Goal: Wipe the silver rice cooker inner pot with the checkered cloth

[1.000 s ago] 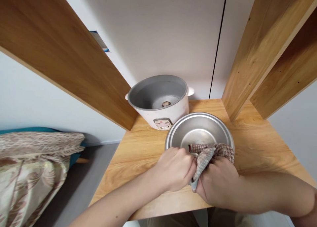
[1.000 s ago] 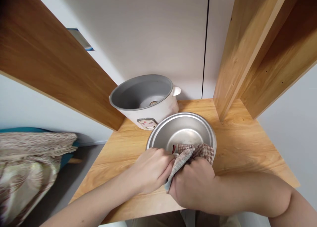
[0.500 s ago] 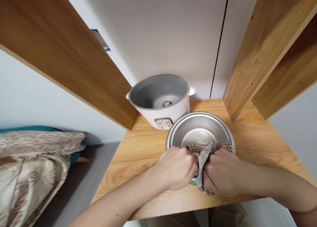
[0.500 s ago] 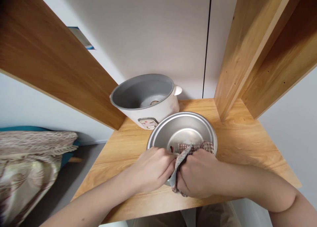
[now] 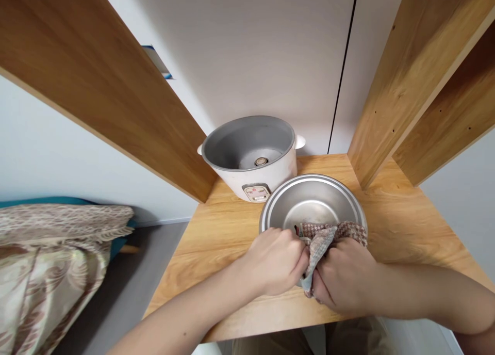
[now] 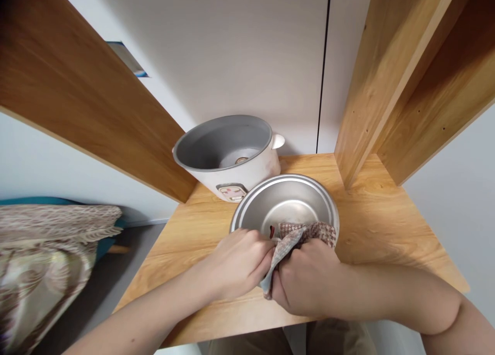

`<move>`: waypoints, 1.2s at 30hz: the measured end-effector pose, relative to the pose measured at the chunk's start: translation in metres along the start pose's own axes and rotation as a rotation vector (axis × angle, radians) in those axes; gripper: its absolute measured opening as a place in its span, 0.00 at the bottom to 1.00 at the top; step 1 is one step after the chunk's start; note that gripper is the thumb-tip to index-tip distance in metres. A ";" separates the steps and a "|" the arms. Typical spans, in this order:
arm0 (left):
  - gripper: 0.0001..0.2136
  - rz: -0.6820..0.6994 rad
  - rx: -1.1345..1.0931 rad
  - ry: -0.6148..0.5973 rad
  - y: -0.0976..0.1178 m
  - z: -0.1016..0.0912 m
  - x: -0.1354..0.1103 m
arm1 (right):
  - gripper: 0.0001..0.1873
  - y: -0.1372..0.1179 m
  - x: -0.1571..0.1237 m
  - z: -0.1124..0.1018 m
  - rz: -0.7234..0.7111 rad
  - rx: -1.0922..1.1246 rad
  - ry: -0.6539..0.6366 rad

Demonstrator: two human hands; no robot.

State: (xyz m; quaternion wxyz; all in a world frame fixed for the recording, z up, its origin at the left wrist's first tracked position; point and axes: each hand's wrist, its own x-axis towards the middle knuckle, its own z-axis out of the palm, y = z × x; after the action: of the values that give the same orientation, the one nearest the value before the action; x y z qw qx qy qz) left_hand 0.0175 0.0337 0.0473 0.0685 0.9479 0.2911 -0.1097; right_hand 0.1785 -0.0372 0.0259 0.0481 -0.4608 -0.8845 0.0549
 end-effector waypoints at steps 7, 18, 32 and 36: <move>0.20 -0.025 -0.028 0.012 0.002 0.001 0.000 | 0.17 0.008 0.002 -0.014 -0.058 -0.018 -0.141; 0.19 -0.005 0.001 0.003 0.000 0.002 -0.001 | 0.15 -0.002 0.002 -0.001 0.027 -0.017 -0.060; 0.21 -0.012 0.011 0.005 -0.002 0.001 0.000 | 0.11 -0.014 0.001 0.010 0.162 -0.046 0.065; 0.21 -0.006 0.013 0.005 -0.003 0.001 0.000 | 0.16 -0.002 0.001 0.003 0.061 -0.027 -0.005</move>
State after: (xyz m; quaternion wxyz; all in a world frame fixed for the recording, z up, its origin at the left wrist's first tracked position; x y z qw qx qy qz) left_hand 0.0157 0.0362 0.0464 0.0613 0.9477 0.2935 -0.1094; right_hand 0.1760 -0.0371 0.0232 0.0378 -0.4879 -0.8709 0.0453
